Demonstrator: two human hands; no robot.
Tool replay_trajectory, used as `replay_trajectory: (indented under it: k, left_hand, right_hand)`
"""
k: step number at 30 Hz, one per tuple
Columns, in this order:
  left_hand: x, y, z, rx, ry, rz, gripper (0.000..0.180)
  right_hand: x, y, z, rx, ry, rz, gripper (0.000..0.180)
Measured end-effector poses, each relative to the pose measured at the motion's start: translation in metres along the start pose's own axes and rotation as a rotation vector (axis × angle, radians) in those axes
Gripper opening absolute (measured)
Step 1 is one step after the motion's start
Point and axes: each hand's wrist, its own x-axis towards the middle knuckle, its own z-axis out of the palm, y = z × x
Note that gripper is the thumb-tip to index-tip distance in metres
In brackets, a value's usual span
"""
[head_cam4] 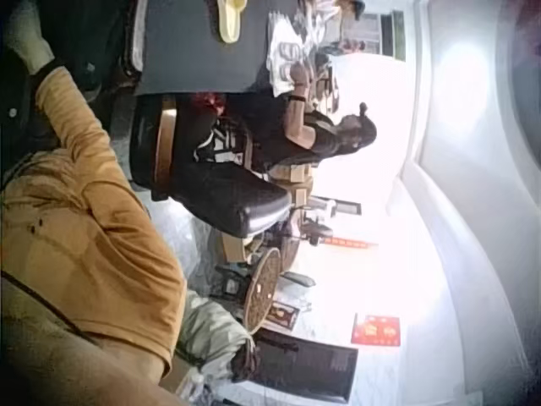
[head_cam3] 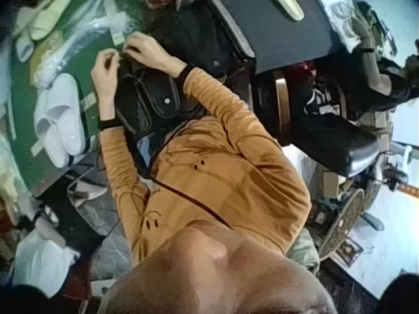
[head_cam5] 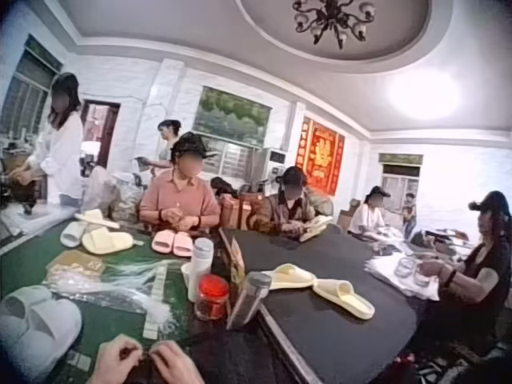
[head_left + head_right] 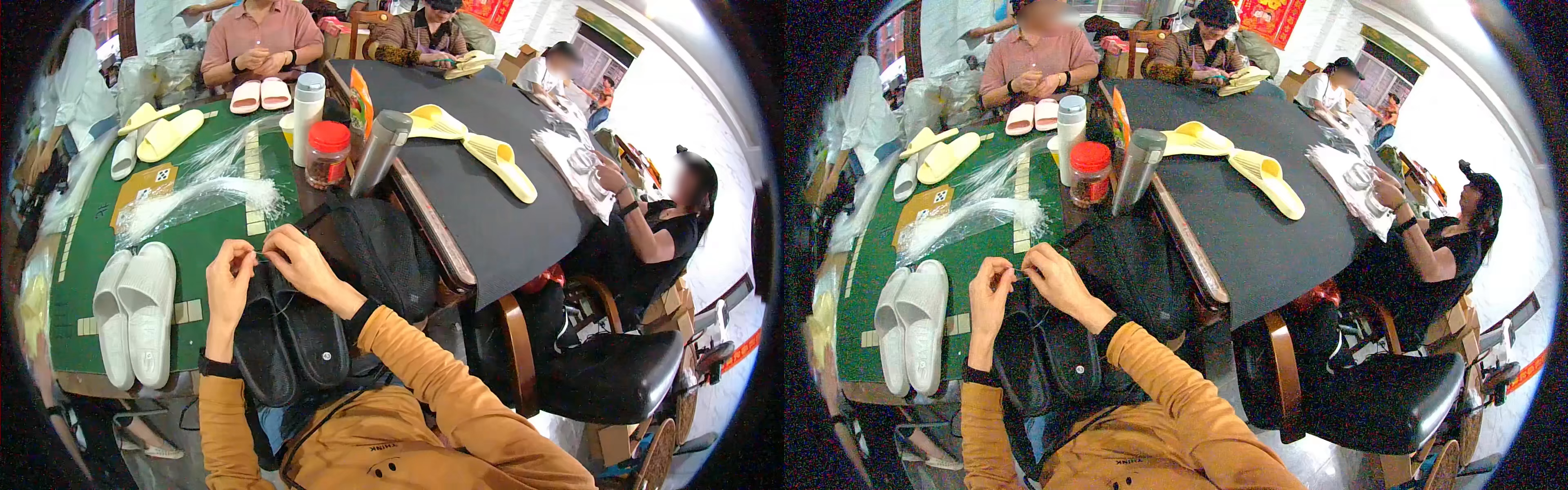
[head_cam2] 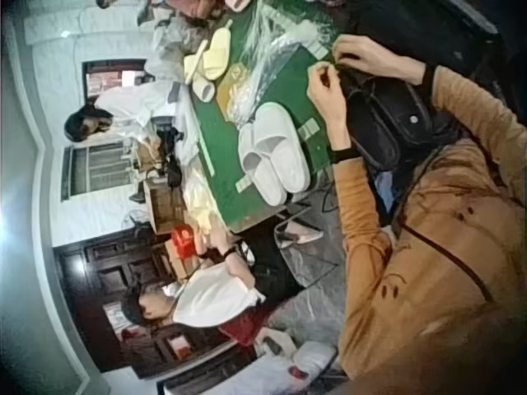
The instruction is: Assembling and packaging plastic sandals at a work table with other workers.
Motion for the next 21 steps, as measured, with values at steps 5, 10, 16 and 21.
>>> replay_trajectory:
  k: [5, 10, 16, 21]
  left_hand:
    - [0.0, -0.002, -0.002, -0.041, -0.035, -0.026, 0.006]
    - [0.001, -0.002, 0.0, -0.099, -0.07, -0.072, 0.005]
    - [0.0, -0.004, 0.0, -0.05, -0.034, -0.048, 0.005]
    - [-0.001, -0.01, -0.001, 0.085, 0.032, 0.018, 0.006]
  right_hand:
    - [0.001, -0.003, 0.0, -0.012, 0.015, 0.0, 0.01]
    - [0.001, -0.001, -0.001, -0.015, 0.018, -0.044, 0.01]
    - [0.002, -0.005, -0.003, 0.017, -0.001, -0.052, 0.01]
    - [0.002, -0.005, -0.001, 0.016, 0.016, -0.046, 0.01]
